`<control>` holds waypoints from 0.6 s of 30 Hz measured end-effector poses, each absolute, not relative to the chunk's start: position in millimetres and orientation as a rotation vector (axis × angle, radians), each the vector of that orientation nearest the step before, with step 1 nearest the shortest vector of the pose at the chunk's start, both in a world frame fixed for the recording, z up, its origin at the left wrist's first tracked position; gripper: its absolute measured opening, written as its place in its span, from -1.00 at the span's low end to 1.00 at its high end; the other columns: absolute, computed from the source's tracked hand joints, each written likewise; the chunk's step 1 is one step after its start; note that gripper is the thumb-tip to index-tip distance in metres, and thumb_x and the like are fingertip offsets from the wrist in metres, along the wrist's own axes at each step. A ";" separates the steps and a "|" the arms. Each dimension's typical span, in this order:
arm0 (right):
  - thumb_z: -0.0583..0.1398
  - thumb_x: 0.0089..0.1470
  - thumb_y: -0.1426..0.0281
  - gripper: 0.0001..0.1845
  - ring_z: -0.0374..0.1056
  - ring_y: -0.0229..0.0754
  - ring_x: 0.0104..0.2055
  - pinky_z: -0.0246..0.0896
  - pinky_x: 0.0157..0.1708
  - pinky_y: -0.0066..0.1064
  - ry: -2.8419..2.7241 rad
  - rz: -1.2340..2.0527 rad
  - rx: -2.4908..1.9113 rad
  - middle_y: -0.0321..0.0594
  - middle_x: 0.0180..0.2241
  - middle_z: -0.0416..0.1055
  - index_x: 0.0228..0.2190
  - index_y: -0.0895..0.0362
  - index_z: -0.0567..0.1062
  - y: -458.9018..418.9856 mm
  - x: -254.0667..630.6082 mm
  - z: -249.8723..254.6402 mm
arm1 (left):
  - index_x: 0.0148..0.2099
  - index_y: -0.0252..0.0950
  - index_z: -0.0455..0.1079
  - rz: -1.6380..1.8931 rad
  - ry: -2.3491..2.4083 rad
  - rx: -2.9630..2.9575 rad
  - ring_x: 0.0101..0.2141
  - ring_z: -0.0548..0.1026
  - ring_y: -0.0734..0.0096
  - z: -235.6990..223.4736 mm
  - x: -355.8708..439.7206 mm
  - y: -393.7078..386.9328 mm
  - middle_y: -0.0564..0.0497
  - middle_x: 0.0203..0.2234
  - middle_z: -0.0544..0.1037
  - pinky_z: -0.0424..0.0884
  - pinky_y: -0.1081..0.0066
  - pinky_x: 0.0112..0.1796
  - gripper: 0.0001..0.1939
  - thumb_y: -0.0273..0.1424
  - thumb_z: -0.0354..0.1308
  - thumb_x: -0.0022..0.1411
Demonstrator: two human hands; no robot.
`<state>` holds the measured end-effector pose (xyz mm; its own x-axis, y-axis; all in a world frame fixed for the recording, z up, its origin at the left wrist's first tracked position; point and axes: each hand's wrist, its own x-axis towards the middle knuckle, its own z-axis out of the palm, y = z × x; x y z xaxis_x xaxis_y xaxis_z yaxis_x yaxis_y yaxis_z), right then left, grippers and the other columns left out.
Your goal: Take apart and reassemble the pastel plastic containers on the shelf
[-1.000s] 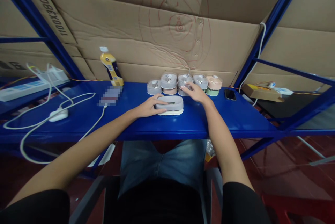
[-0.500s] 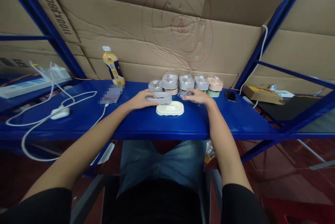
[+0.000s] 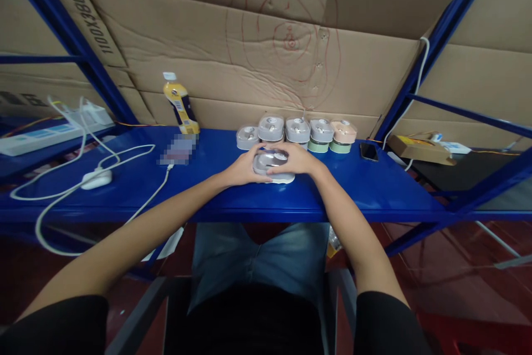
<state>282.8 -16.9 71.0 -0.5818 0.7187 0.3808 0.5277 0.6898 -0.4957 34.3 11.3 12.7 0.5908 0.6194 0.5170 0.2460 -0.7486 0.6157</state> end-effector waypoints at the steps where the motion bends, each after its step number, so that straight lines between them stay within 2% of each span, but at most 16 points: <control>1: 0.55 -0.02 0.05 -0.18 0.53 0.19 0.29 0.38 0.37 0.11 -2.342 0.421 -0.951 -0.12 0.26 0.61 0.26 -0.04 0.62 -17.7 278.5 69.4 | 0.53 -0.20 0.16 1.019 0.680 2.339 0.35 0.47 -0.42 12.9 34.2 11.0 -0.36 0.40 0.44 0.41 -0.31 0.32 0.25 0.04 0.65 -0.07; 5: 0.55 -0.03 0.04 -0.12 0.51 0.24 0.33 0.36 0.38 0.14 -2.363 0.346 -0.980 -0.02 0.31 0.57 0.28 0.03 0.60 -17.5 271.6 65.8 | 0.54 -0.19 0.15 1.019 0.654 2.350 0.38 0.43 -0.42 14.3 34.8 7.8 -0.35 0.42 0.42 0.36 -0.33 0.36 0.24 -0.01 0.65 -0.05; 8: 0.53 0.02 0.01 -0.15 0.49 0.23 0.35 0.36 0.39 0.12 -2.404 0.325 -0.974 -0.03 0.31 0.56 0.29 0.03 0.59 -17.5 272.2 66.2 | 0.57 -0.17 0.10 1.031 0.661 2.353 0.38 0.42 -0.43 13.2 36.4 6.3 -0.35 0.42 0.41 0.35 -0.36 0.36 0.29 -0.02 0.66 -0.07; 18: 0.51 0.01 -0.06 -0.14 0.57 0.22 0.17 0.45 0.22 0.04 -2.440 0.259 -1.000 0.02 0.18 0.63 0.23 0.09 0.63 -17.6 272.8 66.3 | 0.61 -0.17 0.02 1.023 0.633 2.423 0.48 0.26 -0.47 7.0 40.0 5.2 -0.38 0.51 0.26 0.25 -0.37 0.43 0.33 0.02 0.64 -0.03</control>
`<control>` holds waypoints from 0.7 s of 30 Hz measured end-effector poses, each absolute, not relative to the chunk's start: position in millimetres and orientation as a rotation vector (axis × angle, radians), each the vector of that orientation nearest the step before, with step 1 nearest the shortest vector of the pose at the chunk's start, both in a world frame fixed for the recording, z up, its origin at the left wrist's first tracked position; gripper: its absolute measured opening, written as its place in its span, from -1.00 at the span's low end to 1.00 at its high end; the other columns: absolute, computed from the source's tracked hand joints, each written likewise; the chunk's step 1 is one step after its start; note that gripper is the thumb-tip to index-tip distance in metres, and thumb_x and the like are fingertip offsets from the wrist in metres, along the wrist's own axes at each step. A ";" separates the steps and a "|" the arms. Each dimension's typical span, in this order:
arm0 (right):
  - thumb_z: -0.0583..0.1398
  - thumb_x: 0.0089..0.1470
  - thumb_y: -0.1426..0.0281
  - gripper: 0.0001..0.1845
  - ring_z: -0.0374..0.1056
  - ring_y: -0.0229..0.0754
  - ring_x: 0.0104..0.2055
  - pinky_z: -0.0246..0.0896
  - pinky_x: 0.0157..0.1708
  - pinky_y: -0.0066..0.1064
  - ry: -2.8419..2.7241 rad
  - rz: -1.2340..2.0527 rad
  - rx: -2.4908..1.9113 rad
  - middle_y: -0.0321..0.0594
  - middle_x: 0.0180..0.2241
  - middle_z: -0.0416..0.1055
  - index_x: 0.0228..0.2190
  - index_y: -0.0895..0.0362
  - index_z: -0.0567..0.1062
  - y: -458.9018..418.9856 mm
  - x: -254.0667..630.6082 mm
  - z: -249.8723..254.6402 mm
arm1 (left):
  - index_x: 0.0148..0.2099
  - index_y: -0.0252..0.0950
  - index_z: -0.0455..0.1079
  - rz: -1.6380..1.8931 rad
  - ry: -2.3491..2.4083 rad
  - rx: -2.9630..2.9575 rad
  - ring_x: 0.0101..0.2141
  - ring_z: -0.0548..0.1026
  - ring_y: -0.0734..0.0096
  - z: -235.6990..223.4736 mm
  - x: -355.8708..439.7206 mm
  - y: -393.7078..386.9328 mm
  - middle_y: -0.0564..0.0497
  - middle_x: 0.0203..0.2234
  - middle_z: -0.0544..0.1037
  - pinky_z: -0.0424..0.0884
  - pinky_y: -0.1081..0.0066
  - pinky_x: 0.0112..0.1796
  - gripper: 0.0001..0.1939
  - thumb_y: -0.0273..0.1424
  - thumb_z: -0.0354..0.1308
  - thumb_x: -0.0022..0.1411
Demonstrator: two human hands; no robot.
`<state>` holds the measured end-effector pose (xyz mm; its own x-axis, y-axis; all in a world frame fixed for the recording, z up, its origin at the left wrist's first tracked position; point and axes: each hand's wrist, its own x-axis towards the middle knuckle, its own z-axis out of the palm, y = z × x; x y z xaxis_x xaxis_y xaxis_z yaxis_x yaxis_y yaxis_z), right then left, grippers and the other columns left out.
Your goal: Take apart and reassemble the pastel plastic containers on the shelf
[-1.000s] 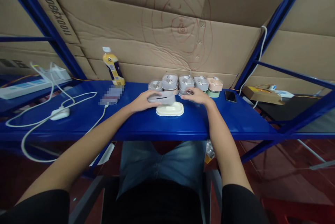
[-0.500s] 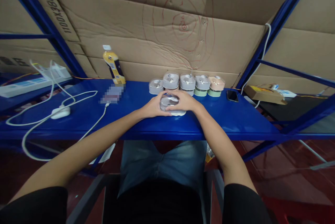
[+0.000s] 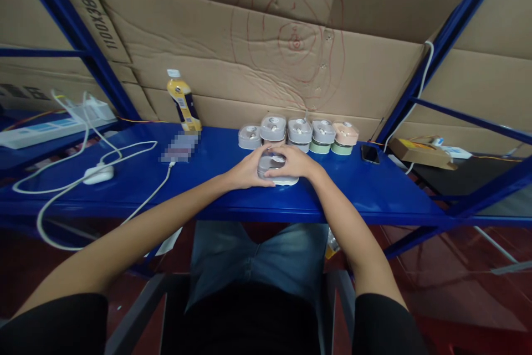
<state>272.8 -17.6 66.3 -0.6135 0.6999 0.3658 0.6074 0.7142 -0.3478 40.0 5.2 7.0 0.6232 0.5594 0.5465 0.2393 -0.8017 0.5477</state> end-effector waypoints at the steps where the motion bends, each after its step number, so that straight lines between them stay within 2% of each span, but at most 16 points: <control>1: 0.51 0.01 -0.06 -0.16 0.57 0.22 0.16 0.46 0.20 0.04 -2.443 0.252 -1.000 0.01 0.16 0.64 0.22 0.08 0.63 -17.9 272.7 66.5 | 0.61 -0.18 0.02 1.011 0.655 2.425 0.49 0.24 -0.48 6.5 39.7 4.7 -0.40 0.51 0.24 0.25 -0.37 0.43 0.33 0.01 0.64 -0.03; 4: 0.50 0.02 -0.07 -0.23 0.58 0.18 0.10 0.46 0.15 -0.01 -2.451 0.250 -0.996 -0.04 0.09 0.67 0.16 0.07 0.66 -19.5 272.0 67.4 | 0.61 -0.17 0.01 0.976 0.708 2.435 0.49 0.24 -0.50 5.8 38.2 3.0 -0.40 0.52 0.21 0.28 -0.36 0.42 0.32 0.01 0.63 -0.01; 9: 0.49 0.03 -0.10 -0.27 0.58 0.13 0.01 0.46 0.09 -0.05 -2.482 0.255 -1.039 -0.07 -0.02 0.68 0.09 0.08 0.66 -21.3 271.8 66.9 | 0.61 -0.16 0.01 0.912 0.728 2.483 0.43 0.34 -0.50 6.7 35.3 0.4 -0.39 0.46 0.29 0.34 -0.39 0.37 0.27 0.08 0.57 0.07; 13: 0.50 0.00 -0.11 -0.23 0.56 0.19 0.09 0.46 0.14 0.00 -2.489 0.226 -1.057 -0.02 0.06 0.64 0.12 0.07 0.64 -19.7 271.2 62.4 | 0.61 -0.18 0.01 0.892 0.710 2.496 0.44 0.33 -0.48 8.5 35.4 1.5 -0.41 0.45 0.30 0.32 -0.38 0.38 0.25 0.07 0.56 0.09; 16: 0.50 -0.01 -0.14 -0.10 0.52 0.25 0.22 0.44 0.24 0.07 -2.482 0.269 -1.021 0.01 0.18 0.60 0.22 0.06 0.59 -16.3 269.5 57.0 | 0.58 -0.18 0.07 0.955 0.634 2.501 0.43 0.35 -0.43 11.2 34.6 3.6 -0.38 0.44 0.34 0.32 -0.35 0.39 0.21 0.01 0.58 0.07; 18: 0.42 0.09 -0.18 -0.11 0.50 0.24 0.27 0.40 0.31 0.10 -2.429 0.315 -0.983 0.03 0.25 0.57 0.28 0.07 0.55 -12.5 270.5 54.6 | 0.56 -0.15 0.12 0.999 0.606 2.504 0.42 0.37 -0.39 14.0 31.3 5.7 -0.34 0.43 0.37 0.32 -0.32 0.39 0.16 -0.02 0.59 0.06; 21: 0.15 0.36 -0.18 -0.23 0.48 0.19 0.32 0.33 0.38 0.13 -2.209 0.287 -0.993 0.06 0.27 0.57 0.28 0.11 0.54 -3.4 280.1 57.1 | 0.52 -0.20 0.20 1.091 0.685 2.489 0.40 0.39 -0.39 20.5 20.8 11.1 -0.36 0.40 0.42 0.31 -0.33 0.39 0.09 0.02 0.57 0.09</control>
<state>280.1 -3.4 57.1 -0.4707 0.7264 0.5008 0.5745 0.6831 -0.4508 20.8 11.1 20.5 0.5896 0.5510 0.5906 0.2924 -0.8272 0.4799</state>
